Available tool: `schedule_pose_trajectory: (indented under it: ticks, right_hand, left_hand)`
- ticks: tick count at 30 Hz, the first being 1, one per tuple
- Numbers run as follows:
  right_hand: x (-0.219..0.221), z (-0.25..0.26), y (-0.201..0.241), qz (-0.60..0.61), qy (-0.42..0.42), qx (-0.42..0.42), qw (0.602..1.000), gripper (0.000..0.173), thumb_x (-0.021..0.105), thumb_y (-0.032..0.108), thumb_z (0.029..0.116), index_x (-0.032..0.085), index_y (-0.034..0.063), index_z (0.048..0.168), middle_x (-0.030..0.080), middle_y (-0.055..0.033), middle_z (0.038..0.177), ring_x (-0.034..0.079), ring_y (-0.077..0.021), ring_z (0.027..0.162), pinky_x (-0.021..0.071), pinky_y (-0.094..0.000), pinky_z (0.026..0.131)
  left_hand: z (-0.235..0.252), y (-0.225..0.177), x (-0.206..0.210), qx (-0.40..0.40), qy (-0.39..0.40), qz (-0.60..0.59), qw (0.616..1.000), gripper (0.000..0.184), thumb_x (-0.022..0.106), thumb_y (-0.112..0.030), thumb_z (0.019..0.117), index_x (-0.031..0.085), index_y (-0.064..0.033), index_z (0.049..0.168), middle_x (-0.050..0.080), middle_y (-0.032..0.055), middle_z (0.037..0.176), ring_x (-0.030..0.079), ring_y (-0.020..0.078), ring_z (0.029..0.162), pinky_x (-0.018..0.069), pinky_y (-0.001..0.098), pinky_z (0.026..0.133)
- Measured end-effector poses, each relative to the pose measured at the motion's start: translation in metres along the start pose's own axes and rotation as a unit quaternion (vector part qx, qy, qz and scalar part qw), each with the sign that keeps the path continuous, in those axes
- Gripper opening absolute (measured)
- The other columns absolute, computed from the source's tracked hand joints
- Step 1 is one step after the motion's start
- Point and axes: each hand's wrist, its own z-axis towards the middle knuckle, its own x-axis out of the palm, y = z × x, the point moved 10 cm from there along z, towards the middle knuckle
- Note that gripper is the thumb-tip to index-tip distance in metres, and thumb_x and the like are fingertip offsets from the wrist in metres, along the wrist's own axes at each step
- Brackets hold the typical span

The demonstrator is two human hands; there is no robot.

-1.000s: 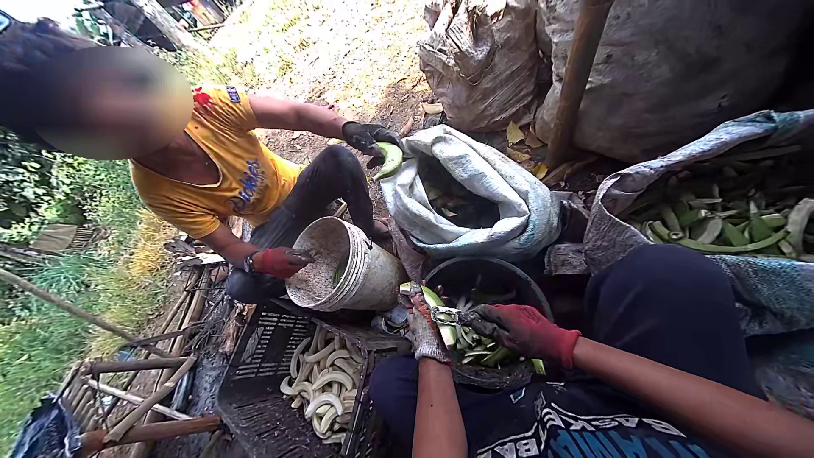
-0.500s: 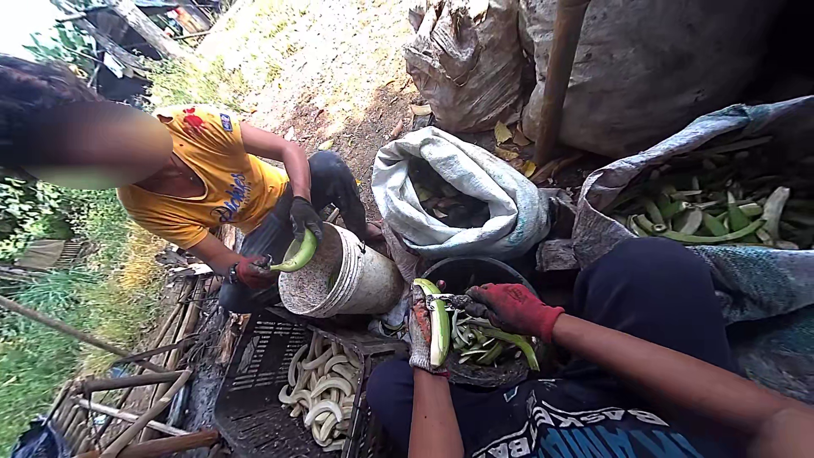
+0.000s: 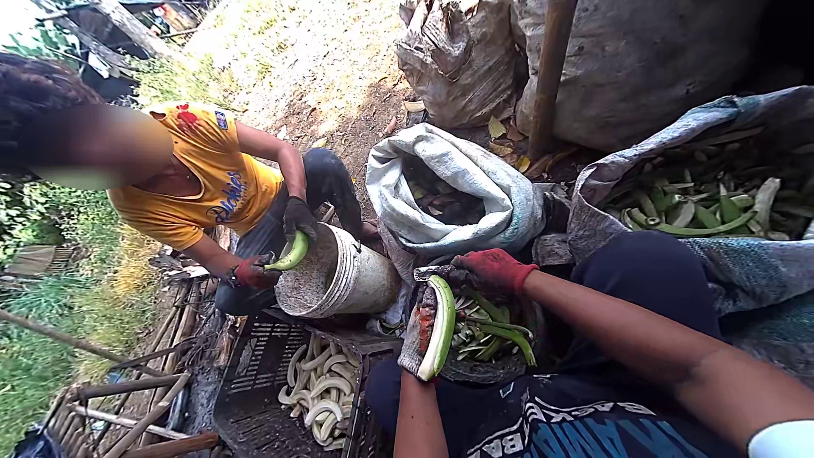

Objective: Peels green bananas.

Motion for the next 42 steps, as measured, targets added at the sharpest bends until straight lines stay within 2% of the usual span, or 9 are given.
schedule_pose_trajectory:
  ticks: [4, 7, 11, 17, 23, 29, 35, 40, 42]
  right_hand:
    - [-0.013, -0.006, -0.016, -0.006, -0.031, 0.042, 0.999, 0.026, 0.059, 0.02, 0.1016, 0.066, 0.0085, 0.124, 0.072, -0.0181, 0.106, 0.07, -0.0385, 0.1, 0.0529, -0.0593, 0.081]
    - [-0.006, -0.031, -0.005, 0.003, 0.01, 0.031, 0.999, 0.028, 0.054, 0.024, 0.1046, 0.065, 0.0101, 0.126, 0.071, -0.0184, 0.111, 0.068, -0.0385, 0.105, 0.0519, -0.0604, 0.086]
    - [0.03, -0.067, 0.018, 0.01, 0.106, 0.037, 0.994, 0.031, 0.052, 0.024, 0.1053, 0.063, 0.0055, 0.128, 0.068, -0.0246, 0.118, 0.066, -0.045, 0.111, 0.0493, -0.065, 0.089]
    - [0.043, -0.098, 0.046, 0.043, 0.058, -0.028, 0.997, 0.033, 0.057, 0.019, 0.1015, 0.063, 0.0034, 0.13, 0.067, -0.026, 0.119, 0.066, -0.0456, 0.109, 0.0511, -0.0623, 0.087]
    - [0.05, -0.099, 0.046, 0.045, 0.054, 0.026, 0.997, 0.037, 0.054, 0.022, 0.1036, 0.059, 0.0042, 0.136, 0.064, -0.0284, 0.125, 0.065, -0.0486, 0.111, 0.0514, -0.0642, 0.086]
    - [0.035, -0.078, 0.028, 0.055, 0.044, 0.057, 0.996, 0.034, 0.051, 0.023, 0.1061, 0.059, 0.0034, 0.133, 0.065, -0.0272, 0.126, 0.065, -0.047, 0.114, 0.0505, -0.0636, 0.09]
    - [0.015, -0.055, 0.015, 0.03, 0.046, 0.032, 0.998, 0.034, 0.05, 0.022, 0.107, 0.059, 0.0031, 0.134, 0.065, -0.0273, 0.124, 0.064, -0.0469, 0.115, 0.0488, -0.0641, 0.092]
    - [0.006, -0.043, 0.014, 0.007, 0.049, 0.027, 0.998, 0.032, 0.051, 0.018, 0.1057, 0.059, 0.0041, 0.134, 0.065, -0.0259, 0.124, 0.064, -0.0455, 0.115, 0.0494, -0.0625, 0.091]
    - [0.003, -0.037, 0.012, 0.0, 0.046, 0.022, 0.999, 0.032, 0.05, 0.02, 0.106, 0.06, 0.0054, 0.132, 0.067, -0.024, 0.12, 0.066, -0.0434, 0.112, 0.0503, -0.0613, 0.09]
  left_hand:
    - [0.008, 0.02, -0.005, -0.052, -0.035, 0.077, 0.995, 0.039, 0.028, -0.025, 0.113, 0.039, -0.012, 0.148, 0.067, 0.0101, 0.114, 0.07, 0.0148, 0.083, 0.058, 0.0279, 0.067]
    - [0.041, 0.057, -0.056, 0.037, -0.074, 0.065, 0.994, 0.054, 0.042, -0.026, 0.1103, 0.03, -0.0023, 0.157, 0.057, 0.0185, 0.138, 0.064, 0.0173, 0.111, 0.0555, 0.0333, 0.094]
    - [0.058, 0.07, -0.089, 0.065, -0.175, 0.005, 0.982, 0.047, 0.046, -0.026, 0.1094, 0.042, 0.0005, 0.148, 0.065, 0.0184, 0.123, 0.068, 0.0194, 0.103, 0.0574, 0.0356, 0.09]
    - [0.06, 0.077, -0.089, 0.034, -0.201, -0.132, 0.97, 0.049, 0.024, -0.031, 0.1138, 0.052, 0.0052, 0.131, 0.066, 0.0177, 0.112, 0.067, 0.0193, 0.097, 0.057, 0.0327, 0.085]
    - [0.056, 0.068, -0.073, -0.001, -0.238, -0.219, 0.946, 0.05, 0.025, -0.033, 0.1133, 0.05, 0.0039, 0.136, 0.062, 0.0214, 0.125, 0.064, 0.0241, 0.107, 0.0544, 0.0345, 0.091]
    - [0.047, 0.038, -0.038, 0.076, -0.113, -0.15, 0.979, 0.043, 0.023, -0.022, 0.1135, 0.043, 0.0076, 0.137, 0.065, 0.0197, 0.111, 0.067, 0.0217, 0.095, 0.0574, 0.0348, 0.083]
    - [-0.013, -0.018, 0.017, 0.049, -0.106, -0.088, 0.989, 0.033, 0.024, -0.01, 0.1118, 0.054, 0.003, 0.113, 0.065, 0.0058, 0.086, 0.064, 0.0088, 0.073, 0.0544, 0.0221, 0.065]
    - [0.01, 0.014, -0.009, 0.012, -0.101, -0.061, 0.993, 0.036, 0.026, -0.02, 0.113, 0.051, -0.0016, 0.131, 0.067, 0.0096, 0.101, 0.068, 0.0148, 0.079, 0.0578, 0.0284, 0.067]
    - [0.038, 0.048, -0.032, 0.034, 0.001, -0.086, 0.996, 0.044, 0.026, -0.024, 0.1135, 0.038, 0.0041, 0.146, 0.067, 0.0218, 0.117, 0.072, 0.0272, 0.092, 0.0614, 0.0402, 0.077]
